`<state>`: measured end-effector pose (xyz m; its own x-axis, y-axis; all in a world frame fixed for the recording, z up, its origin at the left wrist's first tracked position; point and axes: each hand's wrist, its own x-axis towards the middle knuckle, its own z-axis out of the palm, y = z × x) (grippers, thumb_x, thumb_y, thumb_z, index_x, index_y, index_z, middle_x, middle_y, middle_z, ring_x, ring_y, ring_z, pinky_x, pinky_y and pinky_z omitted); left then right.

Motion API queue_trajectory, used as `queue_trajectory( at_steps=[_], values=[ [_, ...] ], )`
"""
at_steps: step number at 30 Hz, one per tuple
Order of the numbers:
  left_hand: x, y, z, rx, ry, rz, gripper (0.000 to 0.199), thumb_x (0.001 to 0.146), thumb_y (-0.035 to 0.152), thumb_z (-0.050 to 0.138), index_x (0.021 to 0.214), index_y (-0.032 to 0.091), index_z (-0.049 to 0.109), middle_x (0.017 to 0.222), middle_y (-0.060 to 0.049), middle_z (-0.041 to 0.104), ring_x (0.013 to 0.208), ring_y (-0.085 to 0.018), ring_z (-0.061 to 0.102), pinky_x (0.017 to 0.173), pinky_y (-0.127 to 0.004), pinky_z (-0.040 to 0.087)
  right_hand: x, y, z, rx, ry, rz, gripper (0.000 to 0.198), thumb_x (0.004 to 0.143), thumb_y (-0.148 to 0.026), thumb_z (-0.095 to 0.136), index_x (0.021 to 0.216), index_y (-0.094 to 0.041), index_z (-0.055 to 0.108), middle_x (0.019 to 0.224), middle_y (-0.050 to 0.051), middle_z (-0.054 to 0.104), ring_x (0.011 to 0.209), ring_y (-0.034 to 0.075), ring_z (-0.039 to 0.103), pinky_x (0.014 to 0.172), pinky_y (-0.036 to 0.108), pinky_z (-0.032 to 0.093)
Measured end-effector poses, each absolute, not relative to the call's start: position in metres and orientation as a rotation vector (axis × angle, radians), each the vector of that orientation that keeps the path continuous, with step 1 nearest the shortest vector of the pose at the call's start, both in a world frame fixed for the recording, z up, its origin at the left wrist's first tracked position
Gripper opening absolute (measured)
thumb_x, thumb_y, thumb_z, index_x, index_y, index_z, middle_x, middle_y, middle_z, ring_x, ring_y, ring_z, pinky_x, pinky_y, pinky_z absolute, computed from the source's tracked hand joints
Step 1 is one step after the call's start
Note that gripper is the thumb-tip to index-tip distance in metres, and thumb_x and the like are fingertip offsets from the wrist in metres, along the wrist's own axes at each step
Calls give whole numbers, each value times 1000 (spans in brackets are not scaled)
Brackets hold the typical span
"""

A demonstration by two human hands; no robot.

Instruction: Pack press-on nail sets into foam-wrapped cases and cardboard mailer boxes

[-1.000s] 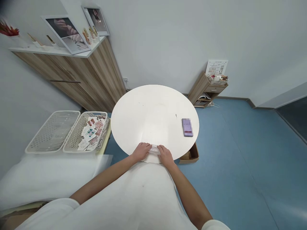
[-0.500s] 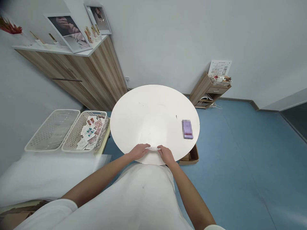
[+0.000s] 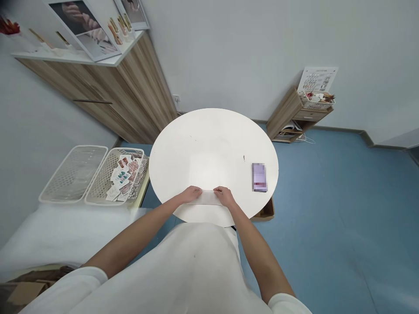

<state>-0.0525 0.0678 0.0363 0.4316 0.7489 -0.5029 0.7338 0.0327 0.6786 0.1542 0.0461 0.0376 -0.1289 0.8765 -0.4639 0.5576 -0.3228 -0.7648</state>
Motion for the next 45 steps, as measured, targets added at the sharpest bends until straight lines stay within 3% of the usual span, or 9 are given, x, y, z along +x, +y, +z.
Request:
queue_trajectory(
  at_steps=[7, 10, 14, 18, 25, 31, 35, 39, 45],
  values=[
    [-52, 62, 27, 1684, 1514, -86, 25, 78, 28, 38, 77, 18, 62, 80, -4, 65, 74, -18, 58, 63, -26, 41, 143, 54, 23, -1892, -1648, 1514, 18, 75, -28, 46, 81, -23, 63, 92, 0, 65, 88, 15, 57, 75, 26, 42],
    [-50, 55, 36, 1714, 1634, -95, 27, 77, 24, 39, 93, 17, 59, 99, -10, 61, 93, -24, 54, 75, -34, 40, 139, 54, 20, -1933, -1660, 1497, 18, 75, -30, 46, 79, -22, 62, 89, 1, 65, 84, 15, 58, 71, 25, 42],
    [-44, 40, 50, 2158, 1626, 3, 49, 74, 20, 43, 123, 19, 39, 134, -11, 35, 123, -29, 28, 97, -44, 20, 136, 54, 21, -1962, -1698, 1459, 18, 76, -29, 45, 79, -22, 61, 86, 0, 66, 79, 14, 58, 67, 24, 41],
    [-37, 24, 46, 2451, 1335, -97, 65, 72, 40, 48, 130, 19, 28, 134, -11, 34, 124, -29, 24, 101, -45, 10, 133, 55, 22, -1980, -1744, 1404, 18, 77, -28, 44, 78, -22, 61, 84, -1, 66, 79, 13, 58, 67, 23, 41],
    [-35, 18, 32, 2373, 1330, -194, 71, 66, 37, 56, 127, 17, 28, 122, -13, 43, 111, -28, 38, 96, -42, 21, 136, 47, 21, -2154, -1749, 1195, 17, 78, -29, 45, 84, -22, 59, 86, 3, 63, 79, 17, 57, 64, 26, 39],
    [-37, 21, 41, 2313, 1330, -169, 61, 61, 36, 57, 116, 18, 39, 112, -11, 47, 103, -27, 43, 87, -39, 30, 141, 21, 29, -1981, -2003, 491, 38, 78, -25, 46, 116, -19, 47, 113, 12, 53, 105, 26, 46, 85, 40, 35],
    [-47, 19, 48, 2297, 1265, -186, 55, 61, 44, 56, 109, 19, 45, 107, -9, 50, 100, -27, 44, 86, -40, 31, 132, 0, 43, -1497, -2293, 690, 40, 82, -33, 42, 120, -20, 44, 120, 9, 50, 113, 22, 41, 95, 39, 29],
    [-58, 13, 49, 2286, 1199, -124, 50, 63, 45, 54, 106, 20, 48, 108, -8, 51, 105, -27, 41, 88, -40, 29, 122, -15, 50, -1352, -2433, 966, 62, 72, -45, 55, 127, -22, 37, 127, 9, 45, 117, 25, 38, 97, 39, 28],
    [-63, 17, 51, 2277, 1153, -143, 44, 68, 39, 50, 108, 22, 49, 116, -9, 47, 111, -26, 39, 88, -41, 31, 115, -10, 38, -1500, -2304, 1081, 45, 72, -12, 48, 116, -22, 45, 114, 6, 53, 103, 21, 49, 86, 36, 38]
  ],
)
